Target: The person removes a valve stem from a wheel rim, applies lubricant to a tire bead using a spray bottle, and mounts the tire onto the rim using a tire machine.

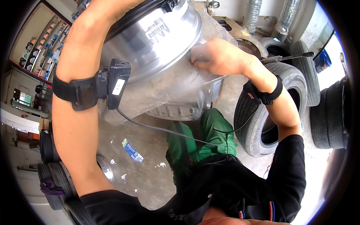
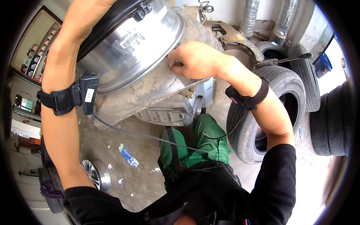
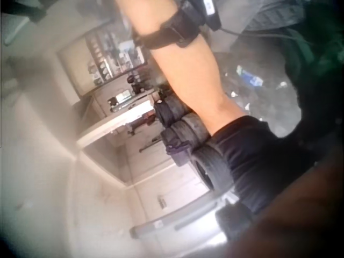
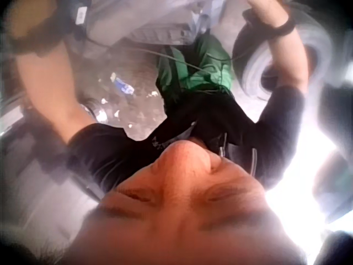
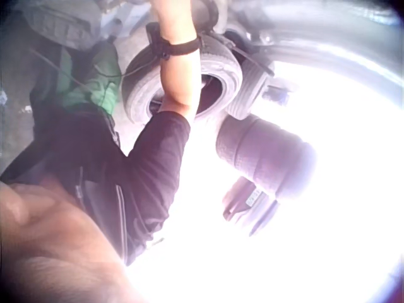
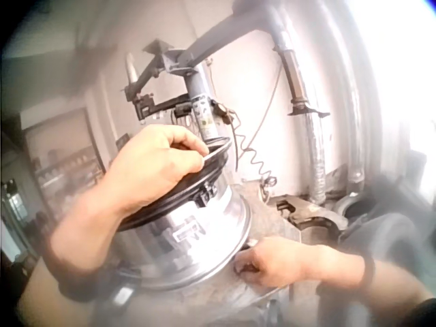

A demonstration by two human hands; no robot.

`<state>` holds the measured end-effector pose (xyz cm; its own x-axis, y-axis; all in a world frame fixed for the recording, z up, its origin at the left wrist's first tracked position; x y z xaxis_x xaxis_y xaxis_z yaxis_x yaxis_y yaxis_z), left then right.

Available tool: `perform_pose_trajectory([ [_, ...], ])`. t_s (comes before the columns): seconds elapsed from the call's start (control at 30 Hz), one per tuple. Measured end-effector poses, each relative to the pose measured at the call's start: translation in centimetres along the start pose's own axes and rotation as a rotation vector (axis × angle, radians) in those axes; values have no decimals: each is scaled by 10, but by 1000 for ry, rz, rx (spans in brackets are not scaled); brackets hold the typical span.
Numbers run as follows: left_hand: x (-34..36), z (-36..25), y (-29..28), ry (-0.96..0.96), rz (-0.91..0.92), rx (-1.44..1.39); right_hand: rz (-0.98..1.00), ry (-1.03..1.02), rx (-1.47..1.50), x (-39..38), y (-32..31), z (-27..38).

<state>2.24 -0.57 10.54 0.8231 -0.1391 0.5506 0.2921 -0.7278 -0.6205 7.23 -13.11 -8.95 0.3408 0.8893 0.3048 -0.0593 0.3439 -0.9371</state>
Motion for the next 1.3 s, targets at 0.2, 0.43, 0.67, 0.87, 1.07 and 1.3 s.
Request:
perform_pose_trajectory([
  [0.2, -13, -13, 8, 49, -52, -70, -255, 69, 72, -4, -19, -14],
  [0.43, -3, 2, -7, -90, -145, -211, -650, 321, 50, 25, -76, 2],
  [0.67, 1, 16, -7, -158, -163, -340, -775, 317, -6, 52, -65, 0],
  [0.87, -7, 3, -5, -69, -153, -177, -887, 296, 125, 61, -53, 2],
  [1.07, -8, 6, -2, -118, -179, -175, -726, 366, 262, 49, -43, -9],
  [1.3, 8, 35, -18, -70, 26, -128, -646, 342, 279, 19, -54, -6],
])
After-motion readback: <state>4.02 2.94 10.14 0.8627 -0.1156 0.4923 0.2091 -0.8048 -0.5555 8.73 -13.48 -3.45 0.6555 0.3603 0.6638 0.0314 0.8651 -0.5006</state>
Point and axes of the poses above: each hand's wrist, its own x-axis towards the middle knuckle, its own y-axis out of the palm, z = x × y, the point moved 6 cm from there along x, towards the middle knuckle, and after that the axes turned 13 degrees about -x, right-handed, at the moved point
